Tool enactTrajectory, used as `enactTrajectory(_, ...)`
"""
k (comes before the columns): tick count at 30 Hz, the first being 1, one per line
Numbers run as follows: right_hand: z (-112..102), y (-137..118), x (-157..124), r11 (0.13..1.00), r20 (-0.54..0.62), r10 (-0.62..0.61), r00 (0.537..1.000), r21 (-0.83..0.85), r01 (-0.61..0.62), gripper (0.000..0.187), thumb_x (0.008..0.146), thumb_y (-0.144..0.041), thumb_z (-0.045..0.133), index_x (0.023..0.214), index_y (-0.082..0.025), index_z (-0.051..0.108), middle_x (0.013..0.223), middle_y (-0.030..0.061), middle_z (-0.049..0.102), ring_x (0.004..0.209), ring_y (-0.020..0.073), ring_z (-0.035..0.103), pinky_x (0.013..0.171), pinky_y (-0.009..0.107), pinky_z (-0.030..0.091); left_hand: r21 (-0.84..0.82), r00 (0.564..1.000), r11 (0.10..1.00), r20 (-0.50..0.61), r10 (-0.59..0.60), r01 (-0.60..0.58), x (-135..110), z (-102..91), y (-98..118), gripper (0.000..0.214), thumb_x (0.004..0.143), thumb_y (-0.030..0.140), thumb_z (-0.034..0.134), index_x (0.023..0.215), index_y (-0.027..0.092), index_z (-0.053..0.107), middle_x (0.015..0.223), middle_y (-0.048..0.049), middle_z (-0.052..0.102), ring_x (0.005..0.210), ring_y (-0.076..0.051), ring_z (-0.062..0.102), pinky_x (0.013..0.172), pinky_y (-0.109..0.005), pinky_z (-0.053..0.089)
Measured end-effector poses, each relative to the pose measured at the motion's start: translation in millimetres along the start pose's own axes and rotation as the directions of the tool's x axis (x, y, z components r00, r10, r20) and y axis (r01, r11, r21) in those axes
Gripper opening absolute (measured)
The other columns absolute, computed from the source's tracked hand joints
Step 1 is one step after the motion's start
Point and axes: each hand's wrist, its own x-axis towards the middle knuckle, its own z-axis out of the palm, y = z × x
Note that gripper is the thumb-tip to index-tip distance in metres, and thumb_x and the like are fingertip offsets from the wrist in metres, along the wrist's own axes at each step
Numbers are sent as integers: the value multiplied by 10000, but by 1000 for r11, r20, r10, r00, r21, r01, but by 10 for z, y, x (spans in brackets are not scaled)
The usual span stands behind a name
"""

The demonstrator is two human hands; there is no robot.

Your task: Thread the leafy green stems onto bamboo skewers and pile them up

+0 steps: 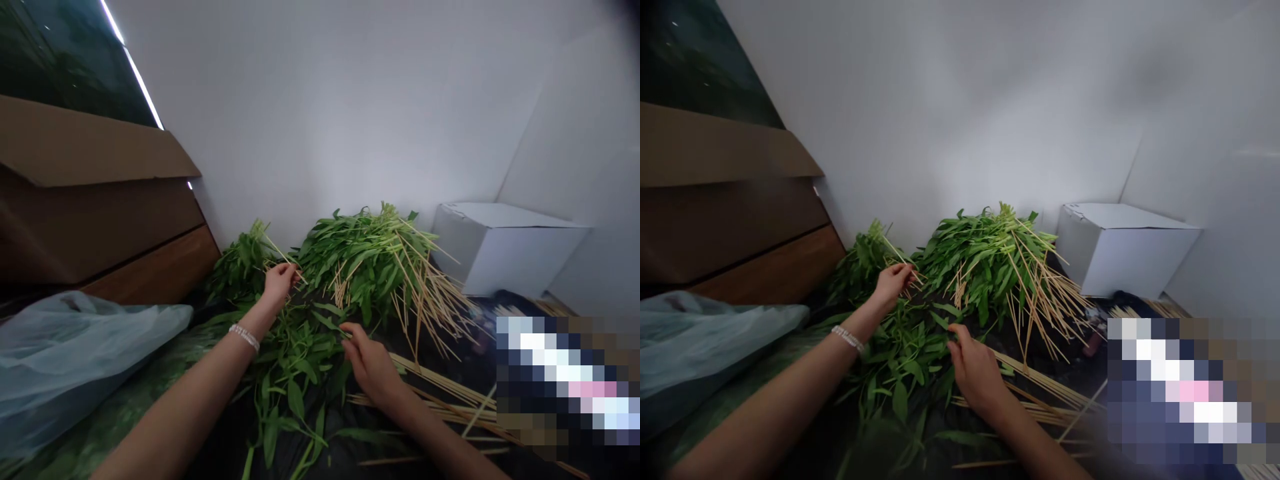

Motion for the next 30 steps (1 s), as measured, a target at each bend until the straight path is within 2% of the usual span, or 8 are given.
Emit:
enactTrajectory(4, -26, -2, 13, 1000, -9, 19, 1000, -6, -19, 288, 968, -296, 357, 1209, -212, 491, 717, 10, 639, 661, 194, 633, 630, 260, 420, 260, 988, 966, -149, 31, 9, 505, -327, -40, 250, 679, 395, 687, 698, 147, 663, 609, -52, 666, 678, -210, 623, 646, -283, 434)
enactTrajectory(8, -66, -25, 32, 999, -10, 45, 999, -21, -45, 282, 963, -279, 367, 1196, -210, 509, 722, 16, 647, 670, 193, 635, 634, 255, 414, 476, 981, 878, -187, 43, 52, 850, -607, -51, 168, 657, 298, 694, 567, 173, 628, 562, -89, 649, 860, -314, 637, 714, -330, 424)
enactTrajectory(12, -86, -46, 39, 998, -10, 35, 999, -55, -35, 271, 961, -267, 383, 1190, -221, 520, 724, 8, 651, 643, 182, 624, 601, 246, 384, 589, 989, 805, -149, 15, 76, 1013, -720, -142, 225, 597, 225, 730, 449, 189, 565, 499, -106, 613, 900, -376, 633, 741, -369, 423)
enactTrajectory(16, -87, -44, 36, 997, -8, 21, 1000, -70, -21, 264, 960, -264, 391, 1180, -214, 530, 721, 6, 656, 629, 175, 620, 581, 243, 366, 599, 992, 796, -123, -16, 87, 1001, -768, -265, 189, 596, 237, 748, 499, 167, 602, 458, -90, 594, 843, -367, 649, 730, -375, 440)
enactTrajectory(21, -82, -30, 27, 999, -26, -2, 1000, -39, 1, 265, 957, -262, 396, 1167, -204, 545, 765, 17, 673, 660, 170, 631, 613, 242, 389, 487, 999, 872, -28, -32, 42, 779, -688, -238, 275, 653, 303, 742, 825, 93, 695, 673, -95, 701, 746, -254, 669, 667, -315, 484)
enactTrajectory(25, -91, -23, 21, 999, -111, -29, 993, -24, 26, 267, 957, -273, 397, 1150, -184, 559, 777, 27, 682, 689, 170, 640, 651, 247, 411, 345, 987, 938, 155, -32, -23, 294, -477, -59, 431, 699, 366, 716, 1055, 125, 683, 933, -93, 733, 776, -189, 677, 669, -268, 509)
enactTrajectory(27, -122, -13, 27, 998, -150, -49, 988, -37, 44, 263, 958, -275, 401, 1142, -183, 564, 800, 29, 690, 702, 165, 644, 668, 245, 419, 278, 960, 958, 280, -16, -65, -60, -371, 37, 426, 683, 411, 729, 1035, 172, 710, 932, -62, 739, 796, -183, 675, 691, -260, 510)
enactTrajectory(30, -235, 11, 61, 991, -195, -64, 979, -126, 39, 265, 962, -271, 408, 1157, -185, 566, 843, 31, 700, 719, 157, 648, 687, 242, 424, 154, 879, 979, 475, 43, -131, -570, -267, 96, 402, 653, 441, 753, 935, 153, 747, 862, -71, 743, 766, -193, 660, 689, -271, 494)
